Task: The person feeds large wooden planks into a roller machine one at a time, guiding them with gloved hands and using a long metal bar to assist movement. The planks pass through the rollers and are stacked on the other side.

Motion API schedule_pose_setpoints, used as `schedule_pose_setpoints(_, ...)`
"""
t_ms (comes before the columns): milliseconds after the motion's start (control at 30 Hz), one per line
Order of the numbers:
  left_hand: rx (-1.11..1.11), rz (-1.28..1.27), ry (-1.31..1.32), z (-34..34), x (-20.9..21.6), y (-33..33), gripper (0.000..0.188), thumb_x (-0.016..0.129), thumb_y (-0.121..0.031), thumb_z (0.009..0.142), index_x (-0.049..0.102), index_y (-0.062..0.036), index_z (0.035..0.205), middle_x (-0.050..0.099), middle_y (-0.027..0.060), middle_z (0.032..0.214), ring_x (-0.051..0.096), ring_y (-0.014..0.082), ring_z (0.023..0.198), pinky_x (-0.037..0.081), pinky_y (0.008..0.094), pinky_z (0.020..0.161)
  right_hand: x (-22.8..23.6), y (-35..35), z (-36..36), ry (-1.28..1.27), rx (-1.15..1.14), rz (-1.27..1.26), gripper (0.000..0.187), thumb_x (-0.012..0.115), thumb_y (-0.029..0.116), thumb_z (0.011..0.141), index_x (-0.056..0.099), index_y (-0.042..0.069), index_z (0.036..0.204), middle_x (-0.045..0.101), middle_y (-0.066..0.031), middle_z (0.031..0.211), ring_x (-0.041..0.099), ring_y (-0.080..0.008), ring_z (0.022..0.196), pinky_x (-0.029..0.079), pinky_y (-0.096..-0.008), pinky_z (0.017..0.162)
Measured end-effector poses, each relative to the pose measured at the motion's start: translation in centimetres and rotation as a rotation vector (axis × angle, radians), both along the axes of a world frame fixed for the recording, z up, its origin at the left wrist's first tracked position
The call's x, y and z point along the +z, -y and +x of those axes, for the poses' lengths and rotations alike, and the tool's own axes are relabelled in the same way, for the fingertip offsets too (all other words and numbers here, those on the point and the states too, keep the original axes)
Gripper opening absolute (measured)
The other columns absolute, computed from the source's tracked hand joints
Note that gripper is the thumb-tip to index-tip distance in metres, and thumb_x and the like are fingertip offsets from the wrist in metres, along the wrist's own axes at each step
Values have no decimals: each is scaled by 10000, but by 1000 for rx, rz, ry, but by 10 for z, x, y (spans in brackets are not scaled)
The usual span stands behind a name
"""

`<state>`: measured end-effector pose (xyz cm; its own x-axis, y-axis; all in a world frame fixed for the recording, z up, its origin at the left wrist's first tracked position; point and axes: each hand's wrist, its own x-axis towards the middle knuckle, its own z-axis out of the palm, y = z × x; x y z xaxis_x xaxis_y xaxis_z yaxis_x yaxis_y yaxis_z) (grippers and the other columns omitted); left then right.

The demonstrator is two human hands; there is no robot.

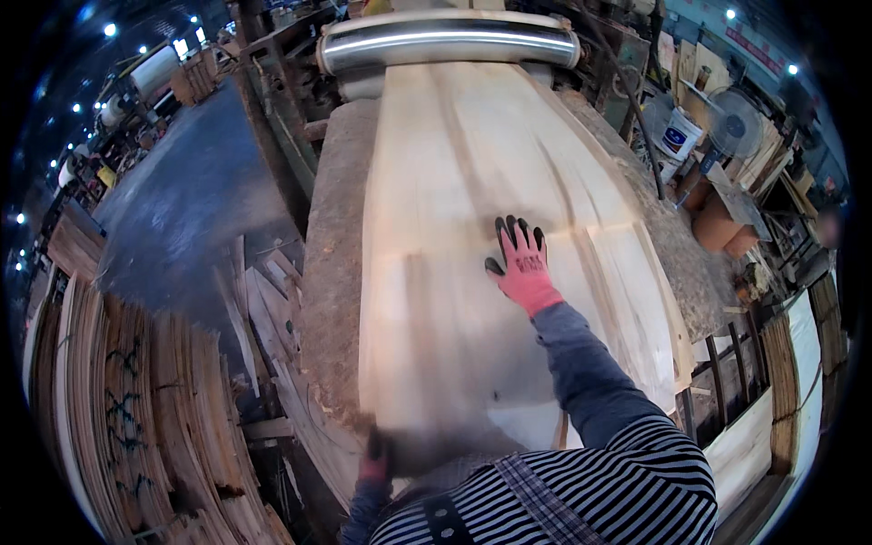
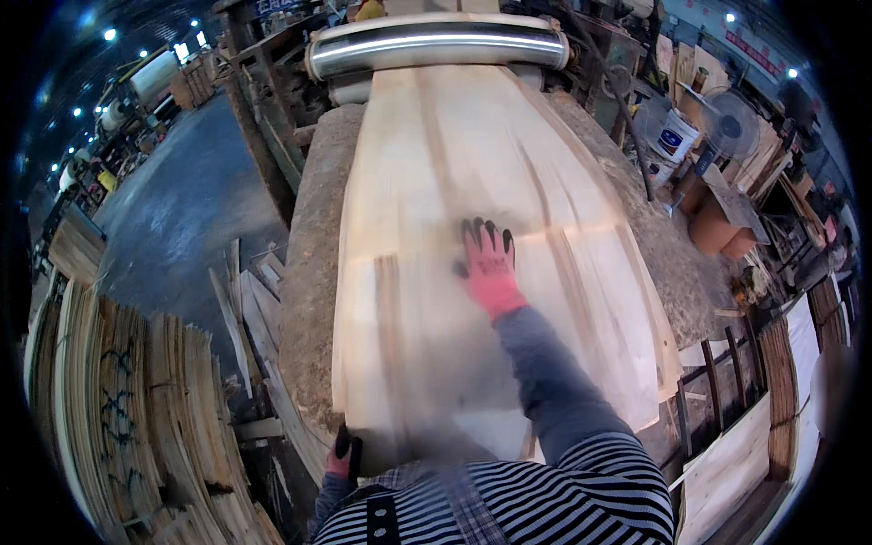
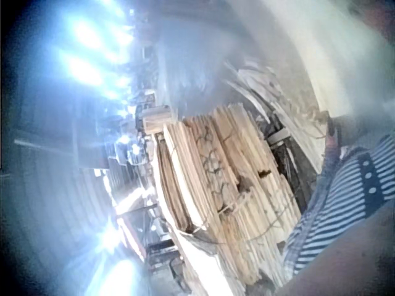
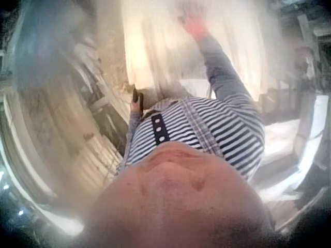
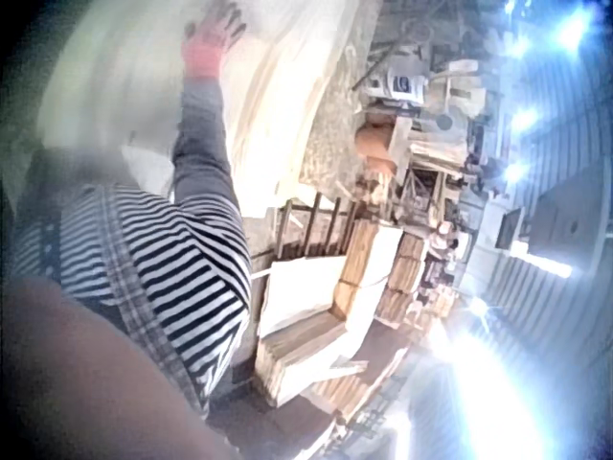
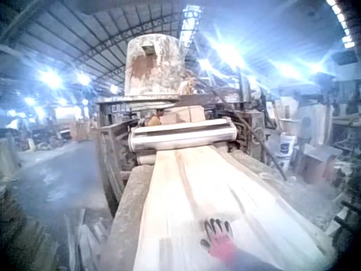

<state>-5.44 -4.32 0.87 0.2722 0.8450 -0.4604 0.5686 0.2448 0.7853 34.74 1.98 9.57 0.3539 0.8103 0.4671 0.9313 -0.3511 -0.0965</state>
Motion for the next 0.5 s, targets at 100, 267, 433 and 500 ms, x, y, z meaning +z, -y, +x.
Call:
schedule_pose_setpoints(100,-7,206,343,-4,-11,-24,450,515,-211,840,401,22,1208,497,170,1154,474,253,1076,375,327,893,17,50,-45,-126,259,16,689,612,302,715,310,44,1278,301,-175,1309,263,-329,1218,194,-444,1009)
schedule_pose_setpoints(267,-135,272,475,-13,-87,-59,288,550,-148,807,555,-22,1066,562,95,1052,505,191,1007,389,293,865,-12,170,-114,-295,267,-242,684,574,375,741,309,55,1284,306,-205,1297,237,-377,1222,168,-469,1017)
schedule_pose_setpoints(433,8,253,606,-1,-28,-57,378,601,-109,787,485,-4,1131,549,54,1055,499,124,968,386,260,855,-59,251,-141,-195,153,-606,757,633,424,669,347,39,1254,307,-234,1285,256,-412,1199,175,-498,1008)
schedule_pose_setpoints(500,20,200,696,-15,-30,-70,330,590,-83,782,510,-10,1094,562,50,1013,518,115,911,421,244,790,-38,239,-158,-211,206,-409,764,658,426,628,390,7,1208,326,-239,1262,283,-402,1183,183,-506,1003)
